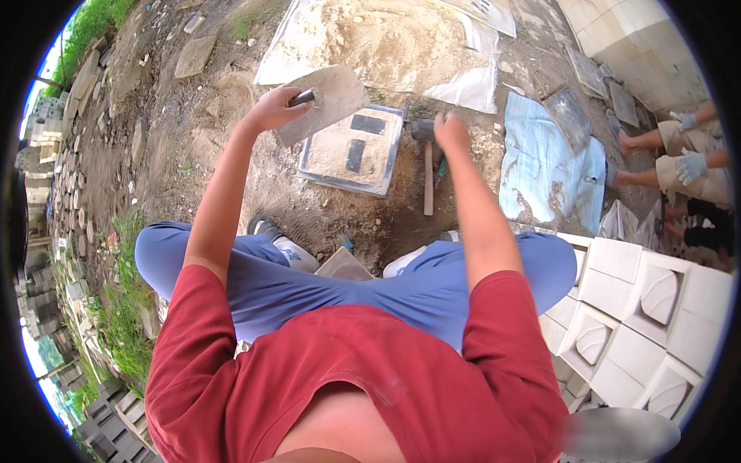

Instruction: The person rubs their hands together to clear dust, then uses a hammer and a small trowel to refine and clean the edges and surfaces of a decorative stone block held on their lap.

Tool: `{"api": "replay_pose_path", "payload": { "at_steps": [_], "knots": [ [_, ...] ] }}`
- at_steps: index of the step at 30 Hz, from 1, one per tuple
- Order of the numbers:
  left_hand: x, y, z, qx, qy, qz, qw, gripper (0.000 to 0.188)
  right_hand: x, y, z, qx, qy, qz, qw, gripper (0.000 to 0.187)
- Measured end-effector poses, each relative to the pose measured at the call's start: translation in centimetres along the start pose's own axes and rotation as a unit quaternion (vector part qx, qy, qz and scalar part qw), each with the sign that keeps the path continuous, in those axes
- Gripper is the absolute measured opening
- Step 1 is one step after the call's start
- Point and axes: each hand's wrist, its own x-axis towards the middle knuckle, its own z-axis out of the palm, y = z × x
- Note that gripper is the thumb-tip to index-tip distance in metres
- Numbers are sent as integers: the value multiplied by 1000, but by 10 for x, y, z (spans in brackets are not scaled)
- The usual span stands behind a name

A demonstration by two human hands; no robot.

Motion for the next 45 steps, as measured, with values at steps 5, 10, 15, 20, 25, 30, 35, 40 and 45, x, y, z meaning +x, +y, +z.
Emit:
{"api": "replay_pose_path", "payload": {
  "at_steps": [5,10,15,20,25,30,35,40,45],
  "knots": [
    [4,36,35,-336,44,-135,931,30,-86,30,68,-140,-144,19,979,57],
    [22,90,58,-435,36,-128,890,25,-77,60,71,-94,-71,29,993,41],
    [48,149,82,-389,-24,-147,909,30,-22,48,-24,7,-218,47,975,41],
    [97,176,156,-426,5,-107,898,35,-7,80,-161,51,-259,25,964,38],
    [140,179,255,-465,28,-102,879,35,-38,102,-207,251,-239,188,919,33],
    [178,183,320,-372,38,-97,922,27,-39,130,-232,257,-239,227,908,31],
    [195,177,365,-261,116,-78,955,26,-36,135,-232,247,-240,224,912,34],
    [222,154,368,-390,70,-148,906,41,-22,120,-214,241,-263,175,918,42],
    [215,169,371,-423,33,-166,890,19,-12,135,-196,183,-306,144,923,33]
  ]
}}
